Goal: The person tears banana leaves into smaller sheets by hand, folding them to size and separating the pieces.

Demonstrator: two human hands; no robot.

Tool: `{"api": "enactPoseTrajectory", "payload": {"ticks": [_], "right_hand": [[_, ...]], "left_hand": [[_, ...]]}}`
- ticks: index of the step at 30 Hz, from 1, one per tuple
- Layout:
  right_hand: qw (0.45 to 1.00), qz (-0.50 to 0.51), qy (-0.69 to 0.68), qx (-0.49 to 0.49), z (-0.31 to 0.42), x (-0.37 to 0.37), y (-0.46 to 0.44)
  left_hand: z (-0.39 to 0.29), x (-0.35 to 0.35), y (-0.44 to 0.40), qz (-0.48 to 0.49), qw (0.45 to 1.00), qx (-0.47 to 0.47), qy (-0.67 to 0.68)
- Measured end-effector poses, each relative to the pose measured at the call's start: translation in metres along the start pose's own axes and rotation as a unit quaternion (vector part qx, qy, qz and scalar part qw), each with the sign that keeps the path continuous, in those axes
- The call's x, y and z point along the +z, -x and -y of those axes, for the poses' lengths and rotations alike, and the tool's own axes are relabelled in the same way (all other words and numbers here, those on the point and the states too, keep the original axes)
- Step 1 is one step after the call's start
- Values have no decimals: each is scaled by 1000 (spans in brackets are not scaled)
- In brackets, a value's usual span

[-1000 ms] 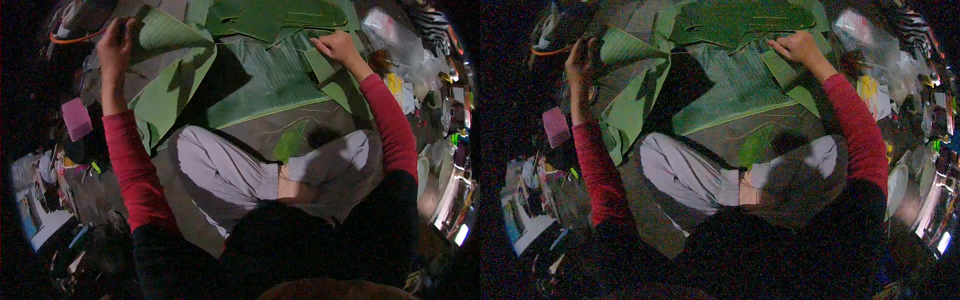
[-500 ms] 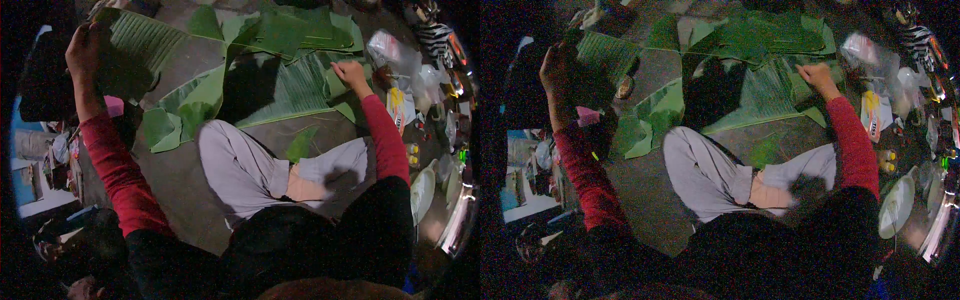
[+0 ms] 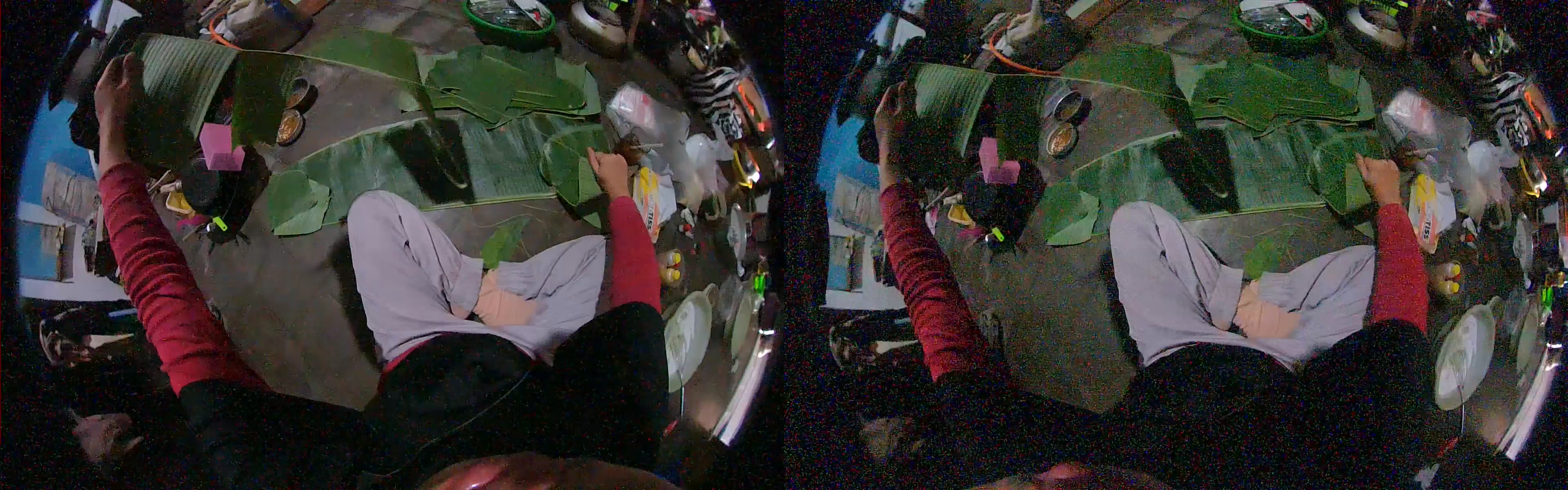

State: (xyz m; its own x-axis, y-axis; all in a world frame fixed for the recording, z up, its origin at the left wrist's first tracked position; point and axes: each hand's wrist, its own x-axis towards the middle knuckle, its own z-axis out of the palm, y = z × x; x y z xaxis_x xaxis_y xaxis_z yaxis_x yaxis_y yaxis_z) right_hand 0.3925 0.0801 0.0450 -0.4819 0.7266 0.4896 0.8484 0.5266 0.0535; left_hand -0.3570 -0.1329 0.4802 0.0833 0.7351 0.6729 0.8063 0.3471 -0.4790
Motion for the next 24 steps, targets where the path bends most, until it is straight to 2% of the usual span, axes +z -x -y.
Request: {"api": "enactPoseTrajectory", "payload": {"ticks": [1,2,5,6,7,8,9,11,13,14,16,19,20,22,23,24], "right_hand": [[1000,2,9,2,-8,2,3],[1000,11,20,19,-11,1,6],[998,28,36,48,-21,-3,14],[998,29,35,46,-24,-4,15],[995,72,57,38,-25,-4,15],[990,116,80,30,-25,-3,16],[990,117,78,27,-25,5,14],[983,129,124,-24,-22,28,4],[981,187,14,46,46,7,-35],[981,174,-66,49,82,7,-52],[947,130,-294,-19,168,-8,-82],[879,8,-465,-103,274,-24,-100],[878,6,-467,-104,292,-22,-105],[841,38,-540,-14,319,-26,-116],[839,36,-542,-14,323,-33,-119],[814,91,-573,-29,323,-40,-122]], "left_hand": [[14,-2,6,18,970,-159,185],[22,-8,13,18,970,-162,181],[46,-26,39,36,950,-253,179],[54,-27,44,77,925,-306,213],[61,-29,46,78,924,-308,211],[78,-23,45,53,945,-238,217],[80,-25,42,27,960,-167,222],[71,-26,26,26,963,-155,221],[47,-33,12,18,967,-121,225],[35,-37,4,12,968,-107,226],[18,-45,-4,2,971,-81,225],[7,-62,-12,-20,972,-74,223],[9,-68,-11,-26,972,-73,222],[11,-80,-11,-39,972,-75,220],[12,-84,-10,-45,972,-73,220],[15,-90,-8,-52,971,-77,218]]}}
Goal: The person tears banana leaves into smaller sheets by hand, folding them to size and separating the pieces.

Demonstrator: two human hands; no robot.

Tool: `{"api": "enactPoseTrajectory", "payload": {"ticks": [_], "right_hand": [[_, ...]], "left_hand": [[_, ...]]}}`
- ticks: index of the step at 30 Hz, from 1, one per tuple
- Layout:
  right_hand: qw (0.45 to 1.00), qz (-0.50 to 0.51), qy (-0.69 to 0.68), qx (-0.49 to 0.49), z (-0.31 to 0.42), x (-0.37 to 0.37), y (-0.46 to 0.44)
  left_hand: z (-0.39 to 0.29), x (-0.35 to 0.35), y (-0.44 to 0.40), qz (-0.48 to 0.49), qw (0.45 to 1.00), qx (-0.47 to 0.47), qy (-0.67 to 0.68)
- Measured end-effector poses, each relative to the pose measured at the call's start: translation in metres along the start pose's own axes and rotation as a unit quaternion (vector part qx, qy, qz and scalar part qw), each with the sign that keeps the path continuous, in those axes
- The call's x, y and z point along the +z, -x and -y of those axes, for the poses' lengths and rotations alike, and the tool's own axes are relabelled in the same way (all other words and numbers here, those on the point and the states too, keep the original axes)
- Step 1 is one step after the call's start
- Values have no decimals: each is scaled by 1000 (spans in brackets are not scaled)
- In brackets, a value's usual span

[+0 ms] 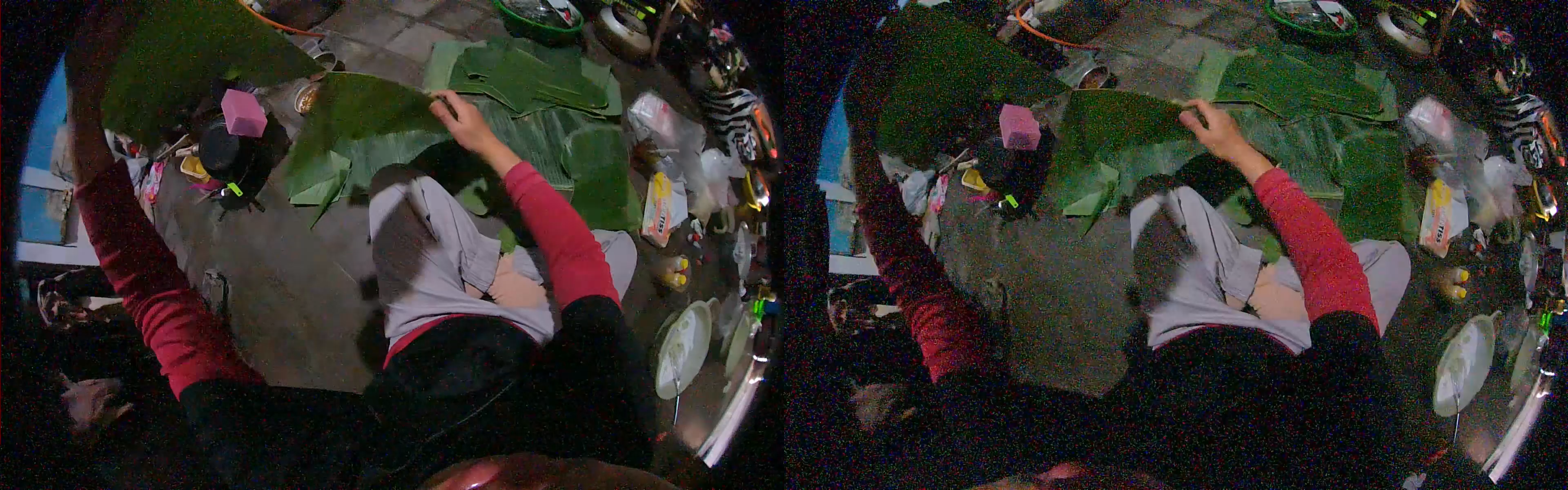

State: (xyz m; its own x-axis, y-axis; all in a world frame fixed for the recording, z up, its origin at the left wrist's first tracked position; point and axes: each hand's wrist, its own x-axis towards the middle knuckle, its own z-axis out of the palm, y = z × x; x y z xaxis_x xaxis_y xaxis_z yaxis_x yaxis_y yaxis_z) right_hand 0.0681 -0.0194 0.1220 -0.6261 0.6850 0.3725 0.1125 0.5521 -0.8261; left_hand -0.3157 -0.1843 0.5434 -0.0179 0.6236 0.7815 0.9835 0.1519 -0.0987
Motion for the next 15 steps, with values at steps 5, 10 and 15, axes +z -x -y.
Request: {"api": "enactPoseTrajectory", "payload": {"ticks": [5,10,15], "right_hand": [[982,2,72,-177,4,5,8],[997,-47,33,-58,12,-56,9],[992,1,69,-106,59,-155,4]], "left_hand": [[1,-11,21,-17,1000,-15,6],[4,-11,37,-25,999,-22,14],[19,0,45,-27,1000,-2,-8]]}}
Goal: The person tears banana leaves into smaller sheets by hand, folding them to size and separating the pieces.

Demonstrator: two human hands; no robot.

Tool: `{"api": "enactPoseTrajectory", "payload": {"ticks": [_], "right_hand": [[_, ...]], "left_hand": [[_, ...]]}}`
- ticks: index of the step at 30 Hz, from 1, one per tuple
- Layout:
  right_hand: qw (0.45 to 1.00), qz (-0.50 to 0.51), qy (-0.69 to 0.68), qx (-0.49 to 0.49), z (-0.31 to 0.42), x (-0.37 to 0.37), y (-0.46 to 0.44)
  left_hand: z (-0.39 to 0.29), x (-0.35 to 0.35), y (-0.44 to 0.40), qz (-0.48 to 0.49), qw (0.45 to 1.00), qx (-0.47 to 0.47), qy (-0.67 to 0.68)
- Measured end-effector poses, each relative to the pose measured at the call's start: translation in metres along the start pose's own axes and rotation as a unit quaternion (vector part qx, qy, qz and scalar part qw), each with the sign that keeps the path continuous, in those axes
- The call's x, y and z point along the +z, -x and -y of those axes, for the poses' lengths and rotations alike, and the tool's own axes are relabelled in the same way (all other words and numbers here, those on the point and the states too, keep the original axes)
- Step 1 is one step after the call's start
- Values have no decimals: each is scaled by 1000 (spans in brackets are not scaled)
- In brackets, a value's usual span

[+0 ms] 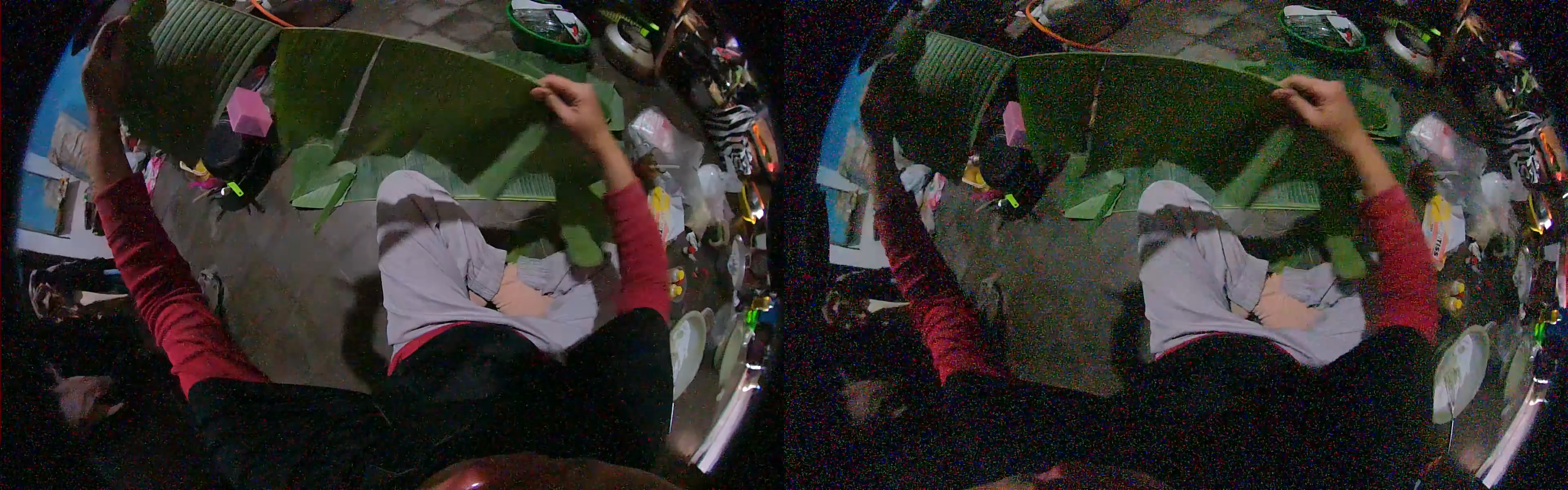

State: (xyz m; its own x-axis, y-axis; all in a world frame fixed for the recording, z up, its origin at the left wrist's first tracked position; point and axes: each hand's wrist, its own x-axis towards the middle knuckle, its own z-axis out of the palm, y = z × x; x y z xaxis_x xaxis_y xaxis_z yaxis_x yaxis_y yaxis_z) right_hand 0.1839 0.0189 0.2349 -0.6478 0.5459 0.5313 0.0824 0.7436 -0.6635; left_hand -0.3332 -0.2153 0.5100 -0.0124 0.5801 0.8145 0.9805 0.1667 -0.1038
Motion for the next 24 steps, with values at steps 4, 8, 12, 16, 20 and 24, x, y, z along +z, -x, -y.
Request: {"api": "enactPoseTrajectory", "payload": {"ticks": [4,8,12,16,20,24], "right_hand": [[986,115,106,50,42,-73,-1],[974,184,25,126,34,-99,7],[912,331,109,216,-26,-97,19],[855,426,147,256,-131,-69,60],[764,486,302,299,-177,-16,94],[813,330,374,300,-213,51,104]], "left_hand": [[20,33,18,-11,985,129,-114],[-51,81,52,9,969,-65,240],[-97,186,84,64,965,-39,250],[-143,309,106,124,965,-30,229],[-205,395,132,269,959,-43,78],[-266,464,204,395,914,-63,69]]}}
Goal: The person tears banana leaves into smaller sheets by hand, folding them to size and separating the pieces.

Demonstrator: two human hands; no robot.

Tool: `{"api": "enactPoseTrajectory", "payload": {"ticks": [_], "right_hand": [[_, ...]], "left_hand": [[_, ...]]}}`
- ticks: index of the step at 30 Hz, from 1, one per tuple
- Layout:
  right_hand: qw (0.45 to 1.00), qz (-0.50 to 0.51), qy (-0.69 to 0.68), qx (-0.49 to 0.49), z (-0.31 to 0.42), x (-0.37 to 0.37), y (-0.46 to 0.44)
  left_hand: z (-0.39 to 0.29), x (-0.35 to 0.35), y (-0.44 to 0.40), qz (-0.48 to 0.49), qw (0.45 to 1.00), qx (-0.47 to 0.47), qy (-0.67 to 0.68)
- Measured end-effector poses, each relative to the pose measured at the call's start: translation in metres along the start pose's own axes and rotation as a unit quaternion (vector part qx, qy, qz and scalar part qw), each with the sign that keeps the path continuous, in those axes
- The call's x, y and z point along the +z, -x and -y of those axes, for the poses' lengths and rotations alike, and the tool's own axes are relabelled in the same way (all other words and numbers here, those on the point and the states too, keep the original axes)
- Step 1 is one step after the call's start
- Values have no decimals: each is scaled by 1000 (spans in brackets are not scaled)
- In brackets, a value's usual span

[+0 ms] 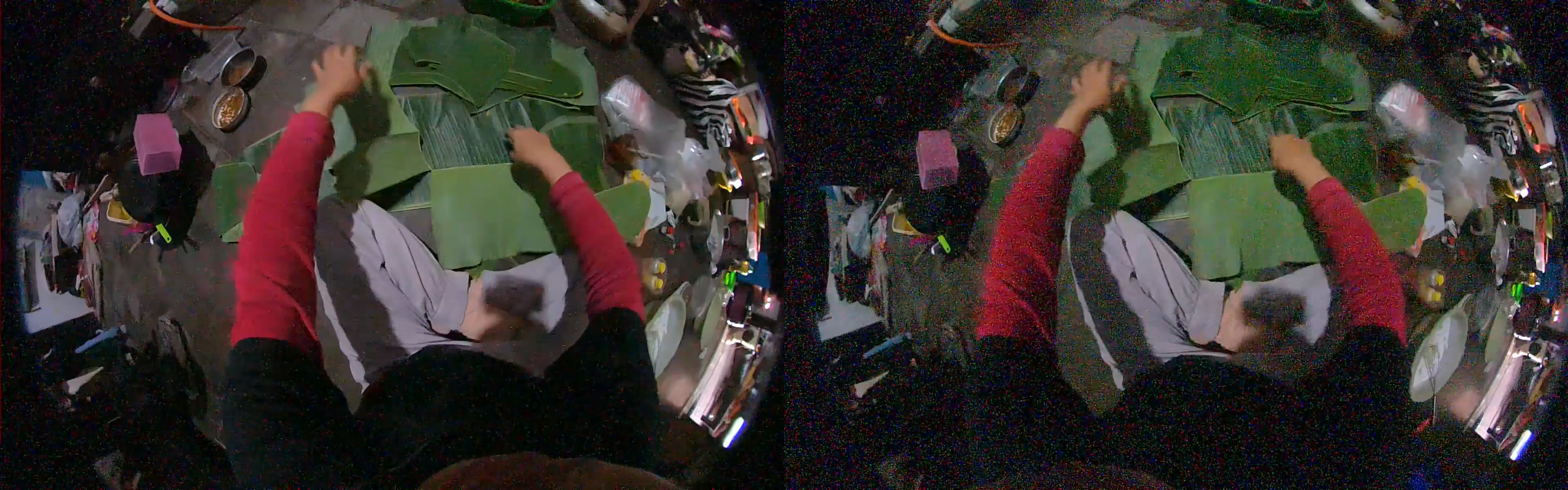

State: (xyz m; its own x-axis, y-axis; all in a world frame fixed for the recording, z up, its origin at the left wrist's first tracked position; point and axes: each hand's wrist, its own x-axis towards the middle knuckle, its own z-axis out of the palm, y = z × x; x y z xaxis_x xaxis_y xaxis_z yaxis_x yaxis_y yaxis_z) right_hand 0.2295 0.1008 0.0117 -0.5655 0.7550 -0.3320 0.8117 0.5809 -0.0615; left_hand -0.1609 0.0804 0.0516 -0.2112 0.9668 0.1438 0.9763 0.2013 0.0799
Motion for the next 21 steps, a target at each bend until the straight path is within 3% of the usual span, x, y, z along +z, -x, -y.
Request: {"api": "enactPoseTrajectory", "payload": {"ticks": [1,3,6,8,12,14,15,17,21], "right_hand": [[995,-92,-29,-14,23,-1,-4],[943,-198,-259,-68,55,22,-29],[926,-187,-325,-50,112,38,-47],[901,-182,-393,30,145,50,-55],[907,-156,-384,73,179,53,-55],[906,-241,-343,54,184,57,-53],[907,-238,-342,57,187,59,-53],[858,-207,-457,112,192,64,-57],[858,-175,-462,140,192,69,-54]], "left_hand": [[-10,19,16,36,999,34,-12],[-21,62,52,94,992,77,-18],[-25,99,94,122,987,101,16],[-21,106,100,145,984,96,41],[-17,108,94,224,961,40,155],[-15,111,90,205,967,51,139],[-14,114,91,187,973,59,125],[-14,116,97,165,976,76,118],[-10,114,99,112,980,134,98]]}}
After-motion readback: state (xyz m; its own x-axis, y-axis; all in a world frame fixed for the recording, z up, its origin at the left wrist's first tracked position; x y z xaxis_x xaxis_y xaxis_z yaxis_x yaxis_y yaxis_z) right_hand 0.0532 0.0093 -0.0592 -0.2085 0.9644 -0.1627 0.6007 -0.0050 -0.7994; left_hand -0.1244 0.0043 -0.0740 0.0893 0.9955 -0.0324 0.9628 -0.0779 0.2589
